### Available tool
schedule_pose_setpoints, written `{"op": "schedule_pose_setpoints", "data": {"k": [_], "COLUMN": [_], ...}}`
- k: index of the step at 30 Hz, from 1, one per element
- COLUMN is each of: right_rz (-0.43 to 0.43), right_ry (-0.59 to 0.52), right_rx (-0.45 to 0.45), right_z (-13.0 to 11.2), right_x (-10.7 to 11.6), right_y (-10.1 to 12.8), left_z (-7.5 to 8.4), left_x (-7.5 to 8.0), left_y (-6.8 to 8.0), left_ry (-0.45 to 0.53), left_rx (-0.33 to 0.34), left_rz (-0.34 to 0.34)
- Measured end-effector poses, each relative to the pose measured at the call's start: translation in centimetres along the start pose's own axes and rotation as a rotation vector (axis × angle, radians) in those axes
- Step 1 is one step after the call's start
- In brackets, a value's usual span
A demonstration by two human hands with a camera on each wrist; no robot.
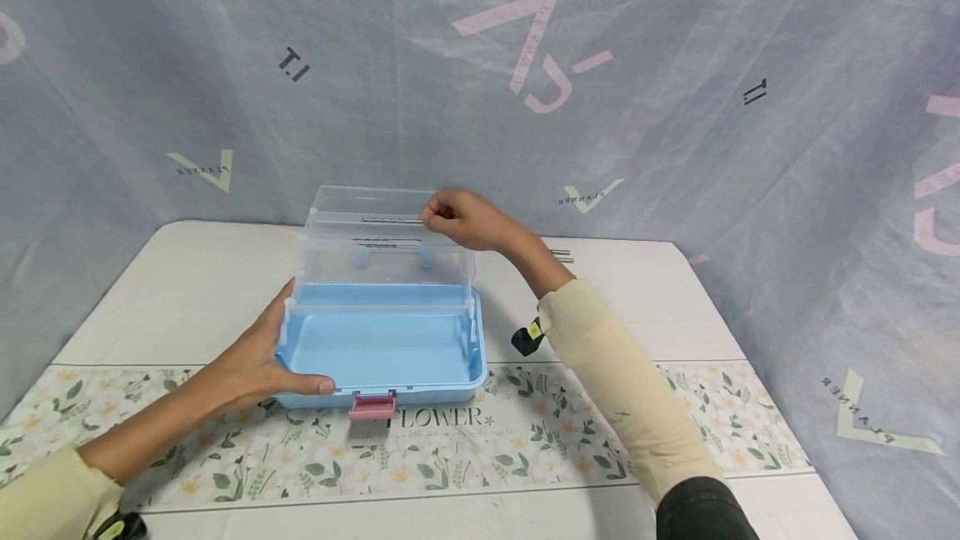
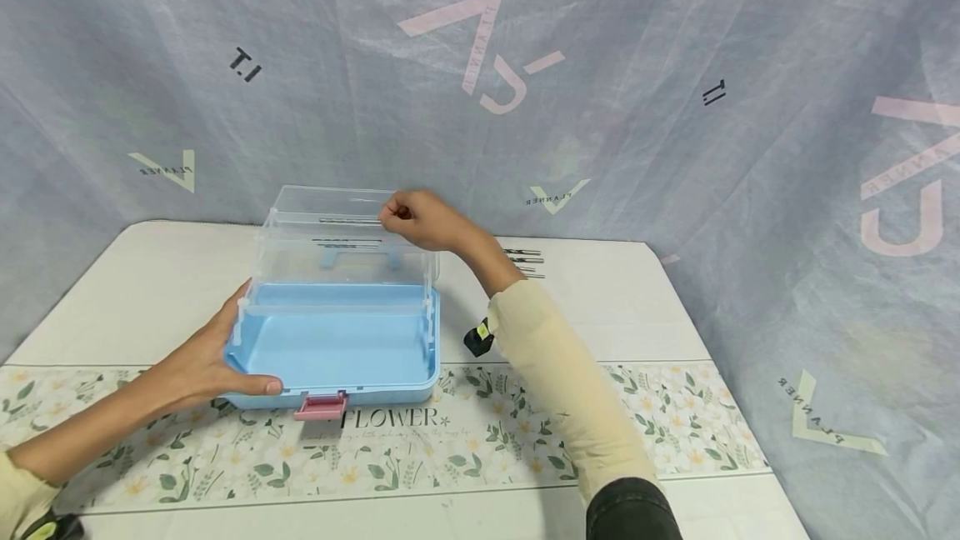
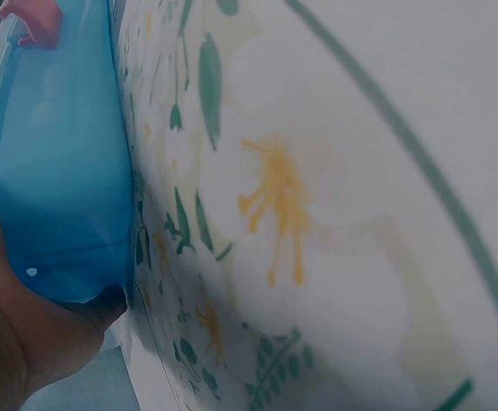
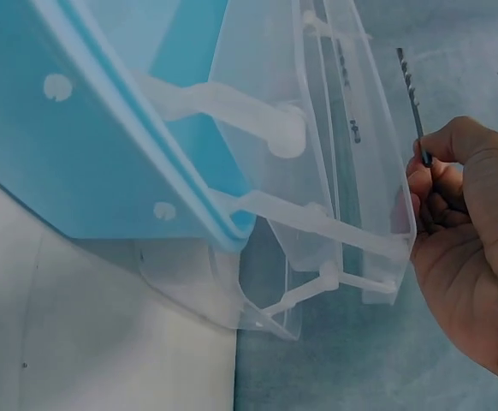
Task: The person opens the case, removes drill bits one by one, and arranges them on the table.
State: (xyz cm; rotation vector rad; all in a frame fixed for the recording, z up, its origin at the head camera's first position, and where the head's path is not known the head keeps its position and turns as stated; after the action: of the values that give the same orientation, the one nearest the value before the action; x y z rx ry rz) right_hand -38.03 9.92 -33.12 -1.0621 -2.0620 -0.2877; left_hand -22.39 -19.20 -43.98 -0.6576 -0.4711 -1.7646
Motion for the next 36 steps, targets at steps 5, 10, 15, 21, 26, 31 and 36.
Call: {"op": "schedule_pose_setpoints", "data": {"k": [5, 10, 15, 21, 26, 31, 36], "right_rz": [0.018, 0.034, 0.058, 0.063, 0.076, 0.09, 0.092], "right_ry": [-0.012, -0.017, -0.02, -0.032, -0.025, -0.018, -0.02], "right_rx": [-0.02, -0.036, -0.023, -0.04, -0.069, -0.101, -0.148], "right_z": [0.6, 0.8, 0.7, 1.4, 2.3, 3.4, 4.5], "right_x": [0.5, 1.2, 2.0, 2.7, 3.7, 4.6, 5.2], "right_y": [0.6, 1.3, 2.3, 3.6, 5.1, 6.6, 8.1], "left_z": [0.1, 0.0, -0.2, -0.2, -0.2, -0.2, -0.3], "left_x": [0.0, 0.0, -0.1, -0.1, -0.1, -0.1, -0.1], "left_y": [0.0, 0.0, 0.1, 0.0, -0.1, -0.1, 0.0], "left_ry": [0.016, -0.006, -0.045, -0.029, -0.011, 0.005, -0.01], "left_rx": [-0.016, 0.007, 0.042, 0.043, 0.033, 0.025, 0.033], "left_rz": [0.005, -0.003, -0.019, -0.02, -0.019, -0.017, -0.018]}}
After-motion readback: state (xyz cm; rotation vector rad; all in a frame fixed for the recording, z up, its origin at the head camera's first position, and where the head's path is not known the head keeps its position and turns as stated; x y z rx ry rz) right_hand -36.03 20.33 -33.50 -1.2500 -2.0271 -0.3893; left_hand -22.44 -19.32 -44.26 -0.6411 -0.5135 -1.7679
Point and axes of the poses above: each hand's wrist, its own y-axis away from the middle knuckle, its own x-axis out of the back of the hand, z = x × y, the point moved 6 cm from there along -y, towards the middle knuckle, and after that the axes turned 4 degrees about z, right-handed, at the moved point
